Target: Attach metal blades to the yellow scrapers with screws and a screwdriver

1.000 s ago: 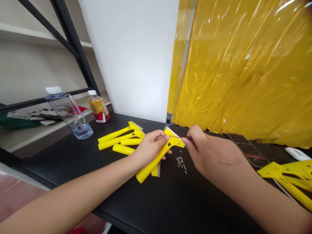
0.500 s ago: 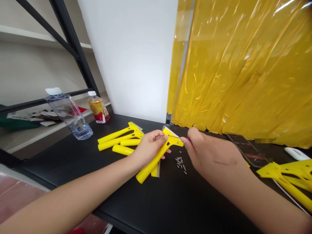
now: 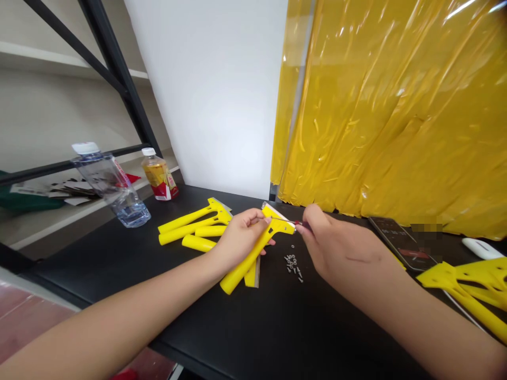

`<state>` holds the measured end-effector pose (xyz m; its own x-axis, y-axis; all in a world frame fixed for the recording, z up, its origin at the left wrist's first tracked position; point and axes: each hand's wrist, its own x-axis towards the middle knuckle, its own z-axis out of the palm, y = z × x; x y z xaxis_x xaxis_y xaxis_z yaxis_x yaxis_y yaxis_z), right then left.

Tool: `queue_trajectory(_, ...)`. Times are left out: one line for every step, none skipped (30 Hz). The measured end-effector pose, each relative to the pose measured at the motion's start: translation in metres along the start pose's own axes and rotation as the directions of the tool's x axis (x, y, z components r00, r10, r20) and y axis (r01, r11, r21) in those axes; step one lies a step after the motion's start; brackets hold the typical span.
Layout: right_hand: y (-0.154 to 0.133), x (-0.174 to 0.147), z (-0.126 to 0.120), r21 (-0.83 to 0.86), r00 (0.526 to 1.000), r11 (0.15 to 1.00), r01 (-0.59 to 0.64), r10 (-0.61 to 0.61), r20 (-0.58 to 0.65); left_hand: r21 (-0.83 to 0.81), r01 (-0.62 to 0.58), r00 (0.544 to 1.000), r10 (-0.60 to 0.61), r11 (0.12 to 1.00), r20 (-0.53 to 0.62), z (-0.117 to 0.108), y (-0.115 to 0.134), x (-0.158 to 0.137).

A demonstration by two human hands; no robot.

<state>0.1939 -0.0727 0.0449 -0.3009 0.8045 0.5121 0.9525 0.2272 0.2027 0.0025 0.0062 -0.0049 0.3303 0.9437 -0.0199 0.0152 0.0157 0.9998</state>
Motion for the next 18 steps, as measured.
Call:
queue_trajectory(0.000,0.000,0.000,-0.002,1.000,1.000,-0.007,0.007,0.002,0.001,-0.004,1.000,0.004,1.000,-0.004,0.000,0.000,0.000)
queue_trajectory(0.000,0.000,0.000,0.005,1.000,1.000,-0.013,0.013,0.004,0.004,-0.007,1.000,0.007,1.000,-0.005,0.000,0.000,0.000)
queue_trajectory(0.000,0.000,0.000,0.023,1.000,1.000,-0.013,0.013,0.002,0.005,-0.008,1.000,0.008,1.000,-0.007,0.000,0.000,0.000)
queue_trajectory(0.000,0.000,0.000,0.048,1.000,0.999,-0.007,0.007,0.006,0.005,-0.007,1.000,0.007,1.000,-0.007,0.000,0.000,0.000)
queue_trajectory(-0.001,0.000,0.000,0.067,1.000,0.998,-0.006,0.005,0.012,0.005,-0.006,1.000,0.006,1.000,-0.003,0.000,0.000,0.000)
queue_trajectory(-0.001,0.000,0.000,0.072,1.000,0.997,-0.006,0.004,0.018,0.008,-0.005,1.000,0.004,1.000,0.002,0.000,-0.001,0.000)
queue_trajectory(-0.001,0.001,0.000,0.066,1.000,0.998,-0.006,0.005,0.025,0.013,-0.004,1.000,0.004,1.000,0.008,0.000,-0.001,0.000)
queue_trajectory(-0.001,0.001,-0.001,0.055,1.000,0.998,-0.004,0.002,0.030,0.019,-0.004,1.000,0.004,1.000,0.012,0.000,-0.002,0.000)
queue_trajectory(0.000,0.002,0.000,0.040,0.999,0.999,0.006,-0.008,0.037,0.023,-0.004,1.000,0.004,1.000,0.013,0.000,-0.002,0.000)
queue_trajectory(0.000,0.002,0.000,0.022,0.998,0.999,0.023,-0.024,0.049,0.026,-0.006,1.000,0.006,1.000,0.009,0.000,-0.002,0.000)
queue_trajectory(0.001,0.003,0.000,-0.001,0.997,0.999,0.039,-0.039,0.064,0.026,-0.010,1.000,0.010,1.000,0.001,0.000,-0.001,-0.001)
queue_trajectory(0.002,0.003,0.001,-0.022,0.996,0.999,0.046,-0.044,0.077,0.027,-0.014,1.000,0.014,1.000,-0.009,0.000,0.000,-0.002)
queue_trajectory(0.003,0.003,0.002,-0.030,0.996,0.999,0.041,-0.038,0.086,0.031,-0.018,1.000,0.019,0.999,-0.018,0.000,0.002,-0.003)
queue_trajectory(0.004,0.003,0.003,-0.019,0.996,0.999,0.026,-0.024,0.086,0.037,-0.025,0.999,0.027,0.999,-0.028,0.000,0.004,-0.004)
queue_trajectory(0.005,0.003,0.004,0.007,0.997,1.000,0.001,-0.001,0.080,0.044,-0.037,0.999,0.039,0.998,-0.036,0.000,0.006,-0.005)
queue_trajectory(0.006,0.003,0.005,0.041,0.997,0.999,-0.032,0.029,0.070,0.051,-0.053,0.998,0.055,0.997,-0.043,-0.001,0.008,-0.006)
queue_trajectory(0.007,0.002,0.006,0.078,0.997,0.995,-0.064,0.060,0.055,0.056,-0.072,0.996,0.075,0.996,-0.046,-0.001,0.010,-0.006)
queue_trajectory(0.007,0.001,0.008,0.115,0.996,0.990,-0.087,0.083,0.040,0.058,-0.093,0.994,0.096,0.994,-0.048,-0.002,0.011,-0.006)
